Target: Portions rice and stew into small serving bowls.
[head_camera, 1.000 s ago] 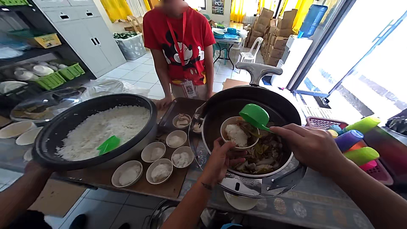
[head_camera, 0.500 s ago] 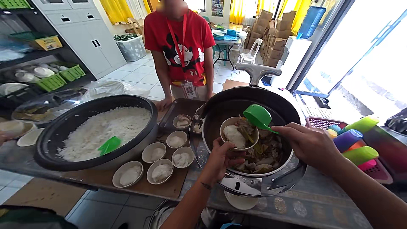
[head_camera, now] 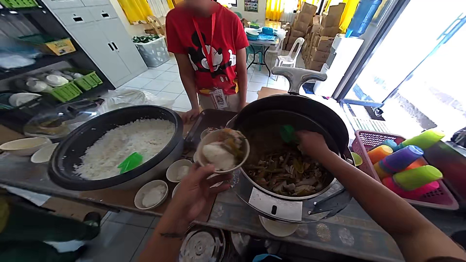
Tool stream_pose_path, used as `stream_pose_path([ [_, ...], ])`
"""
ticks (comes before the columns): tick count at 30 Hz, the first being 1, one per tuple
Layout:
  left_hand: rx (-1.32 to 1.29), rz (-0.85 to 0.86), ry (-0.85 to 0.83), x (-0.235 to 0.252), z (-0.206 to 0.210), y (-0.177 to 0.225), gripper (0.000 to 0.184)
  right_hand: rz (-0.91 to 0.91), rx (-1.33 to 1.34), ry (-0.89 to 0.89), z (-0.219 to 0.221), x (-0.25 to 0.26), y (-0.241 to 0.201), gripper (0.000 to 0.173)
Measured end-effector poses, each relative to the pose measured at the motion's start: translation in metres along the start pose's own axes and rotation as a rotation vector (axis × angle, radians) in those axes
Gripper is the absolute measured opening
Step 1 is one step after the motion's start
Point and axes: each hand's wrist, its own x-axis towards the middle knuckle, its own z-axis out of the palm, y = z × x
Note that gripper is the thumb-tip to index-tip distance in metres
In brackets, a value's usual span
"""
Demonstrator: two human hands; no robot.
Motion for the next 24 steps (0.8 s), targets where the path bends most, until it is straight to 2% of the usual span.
stream_pose_path([
  [3, -0.023, 0.035, 0.077, -0.005, -0.021, 0.006, 0.026, 0.045, 0.008, -0.088, 0.018, 0.028, -0.008, 0.043],
  [5, -0.05, 0.038, 0.1, -0.007, -0.029, 0.007, 0.025, 0.032, 0.121, -0.098, 0.023, 0.035, -0.017, 0.04],
  [9, -0.094, 0.011, 0.112, -0.012, -0.031, 0.005, 0.022, 0.151, 0.717, -0.142, 0.03, 0.042, -0.014, 0.033],
  [12, -0.078, -0.03, 0.09, -0.013, -0.024, 0.002, 0.021, 0.21, 1.006, -0.156, 0.019, 0.031, -0.012, 0.032],
  [20, -0.069, -0.161, -0.034, 0.001, 0.016, -0.012, 0.032, -0.046, 1.058, 0.031, -0.063, -0.026, -0.018, 0.029],
  [24, -0.077, -0.199, -0.092, 0.009, 0.04, -0.016, 0.033, -0.162, 0.975, 0.116, -0.087, -0.058, -0.026, 0.028],
])
